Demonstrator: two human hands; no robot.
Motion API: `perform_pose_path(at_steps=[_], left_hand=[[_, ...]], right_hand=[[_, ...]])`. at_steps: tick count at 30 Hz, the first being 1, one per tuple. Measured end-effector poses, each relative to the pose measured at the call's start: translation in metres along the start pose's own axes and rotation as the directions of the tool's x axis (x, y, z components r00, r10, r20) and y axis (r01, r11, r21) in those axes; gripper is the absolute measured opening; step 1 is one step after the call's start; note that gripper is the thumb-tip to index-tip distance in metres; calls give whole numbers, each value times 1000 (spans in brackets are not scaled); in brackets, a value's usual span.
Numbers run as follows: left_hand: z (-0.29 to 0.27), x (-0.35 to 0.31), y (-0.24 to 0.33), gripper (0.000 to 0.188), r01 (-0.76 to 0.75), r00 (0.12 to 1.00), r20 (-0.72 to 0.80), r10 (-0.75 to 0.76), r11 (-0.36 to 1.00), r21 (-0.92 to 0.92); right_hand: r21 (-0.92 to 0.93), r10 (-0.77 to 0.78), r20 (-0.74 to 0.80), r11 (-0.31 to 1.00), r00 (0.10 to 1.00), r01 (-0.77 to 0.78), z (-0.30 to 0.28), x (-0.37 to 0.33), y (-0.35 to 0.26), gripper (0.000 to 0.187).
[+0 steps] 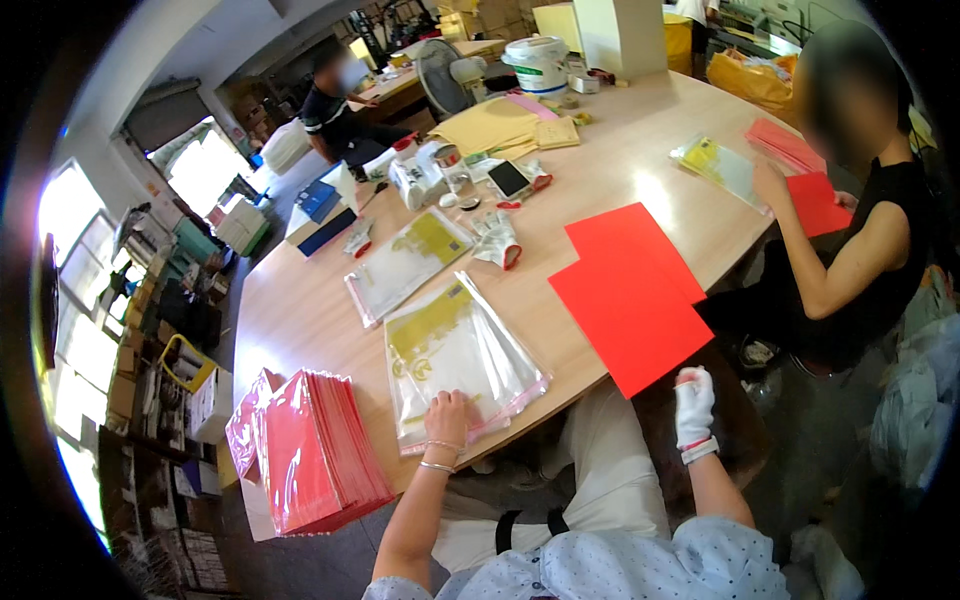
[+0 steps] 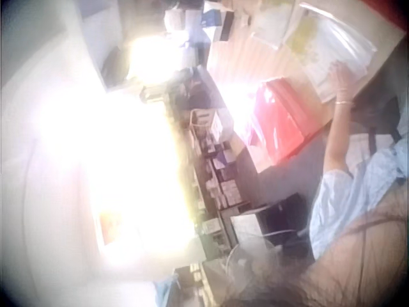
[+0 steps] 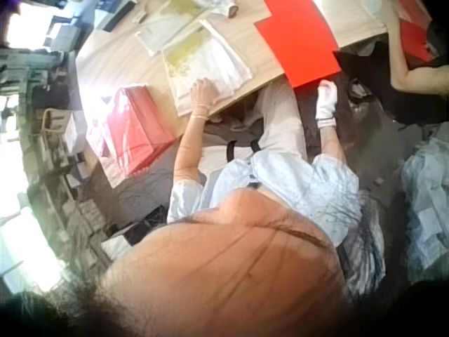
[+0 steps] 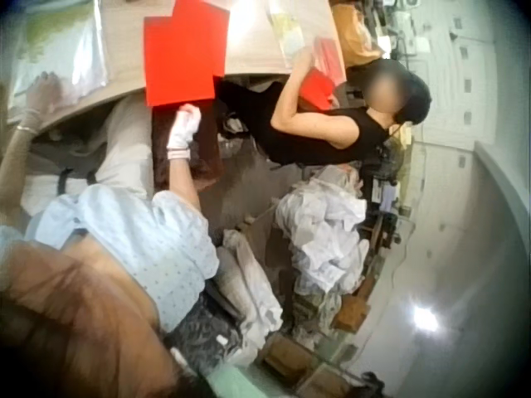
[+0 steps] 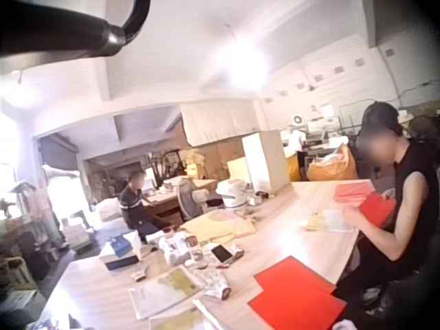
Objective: The person inserts red rectangular sheets into clear plastic sleeves at a work table. The person handles the sheets and sleeves by hand, placing the finished items into a stack. Later, the person moves to a storage area and places a plastic sleeve into a large white sack.
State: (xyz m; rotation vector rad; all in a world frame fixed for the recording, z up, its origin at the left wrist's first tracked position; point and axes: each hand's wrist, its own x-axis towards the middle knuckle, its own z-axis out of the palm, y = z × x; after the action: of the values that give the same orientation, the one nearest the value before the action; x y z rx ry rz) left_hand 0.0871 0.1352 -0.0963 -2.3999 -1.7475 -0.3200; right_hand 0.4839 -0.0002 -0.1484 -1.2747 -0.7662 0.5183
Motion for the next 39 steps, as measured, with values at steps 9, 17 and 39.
perform_pose_path(at_steps=[9,17,39], left_hand=[[-6,4,-32,18,166,985,4,-172,940,-297],[12,-9,-37,16,18,988,-139,-66,946,-325],[47,-57,56,53,-3,987,-40,-158,226,-974]], right_hand=[[356,273,232,869,933,-343,32,28,-80,12],[94,434,591,799,679,-593,25,-58,-136,31],[338,632,540,441,555,-831,71,-124,-155,18]])
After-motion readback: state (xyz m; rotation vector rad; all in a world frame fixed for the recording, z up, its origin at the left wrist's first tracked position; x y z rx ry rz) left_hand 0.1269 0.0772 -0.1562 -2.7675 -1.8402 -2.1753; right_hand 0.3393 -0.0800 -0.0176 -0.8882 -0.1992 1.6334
